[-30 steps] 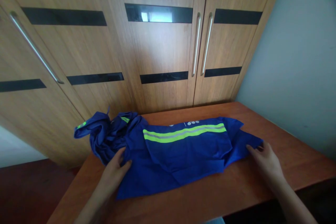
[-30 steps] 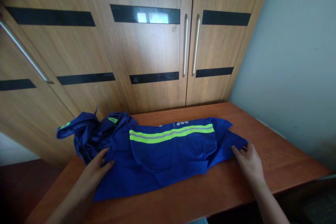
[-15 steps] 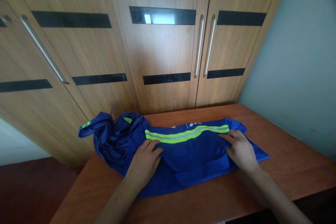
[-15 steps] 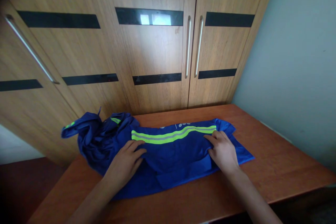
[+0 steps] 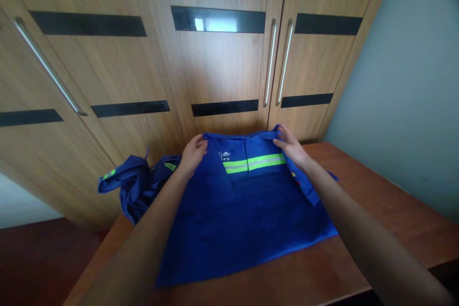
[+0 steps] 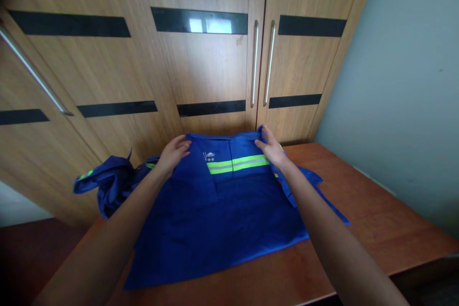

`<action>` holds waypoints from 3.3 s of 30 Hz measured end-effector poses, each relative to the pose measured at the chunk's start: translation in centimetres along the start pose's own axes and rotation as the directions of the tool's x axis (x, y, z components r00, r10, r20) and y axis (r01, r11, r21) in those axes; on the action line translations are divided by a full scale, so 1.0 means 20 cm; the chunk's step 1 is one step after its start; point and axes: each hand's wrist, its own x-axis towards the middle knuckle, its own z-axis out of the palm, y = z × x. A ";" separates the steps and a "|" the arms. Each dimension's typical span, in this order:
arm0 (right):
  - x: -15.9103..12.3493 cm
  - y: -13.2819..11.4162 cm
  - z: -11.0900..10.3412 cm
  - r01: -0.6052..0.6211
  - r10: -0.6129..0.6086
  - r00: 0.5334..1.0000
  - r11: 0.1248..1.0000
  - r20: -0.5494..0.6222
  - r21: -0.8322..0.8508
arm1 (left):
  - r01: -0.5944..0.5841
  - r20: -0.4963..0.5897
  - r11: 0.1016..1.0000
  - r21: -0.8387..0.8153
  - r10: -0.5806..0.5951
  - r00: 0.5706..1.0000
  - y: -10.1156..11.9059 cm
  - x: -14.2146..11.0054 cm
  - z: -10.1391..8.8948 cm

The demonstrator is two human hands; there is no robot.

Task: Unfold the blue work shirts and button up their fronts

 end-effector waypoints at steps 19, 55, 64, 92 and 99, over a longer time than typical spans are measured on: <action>-0.36 0.28 -0.18 0.053 0.162 0.983 0.208 0.088 -0.977 | -0.460 0.419 0.527 0.715 0.203 0.885 -0.20 -0.43 0.10; -1.23 -0.30 -0.13 0.301 0.281 0.663 0.748 0.694 -0.591 | -0.775 0.614 0.587 0.235 0.529 0.586 0.02 -1.21 0.20; -1.19 -0.20 0.02 0.280 0.127 0.898 0.576 0.422 -0.768 | -0.758 0.577 0.610 0.231 0.541 0.612 -0.03 -1.34 0.18; -1.33 -0.24 0.35 -0.029 0.158 0.913 0.945 0.375 -0.325 | -0.435 -0.028 0.866 0.247 0.455 0.890 -0.02 -1.20 0.12; -1.28 -0.17 0.37 -0.179 0.187 0.950 0.982 0.249 -0.055 | 0.104 0.314 0.940 -0.326 0.004 0.950 0.12 -1.36 0.17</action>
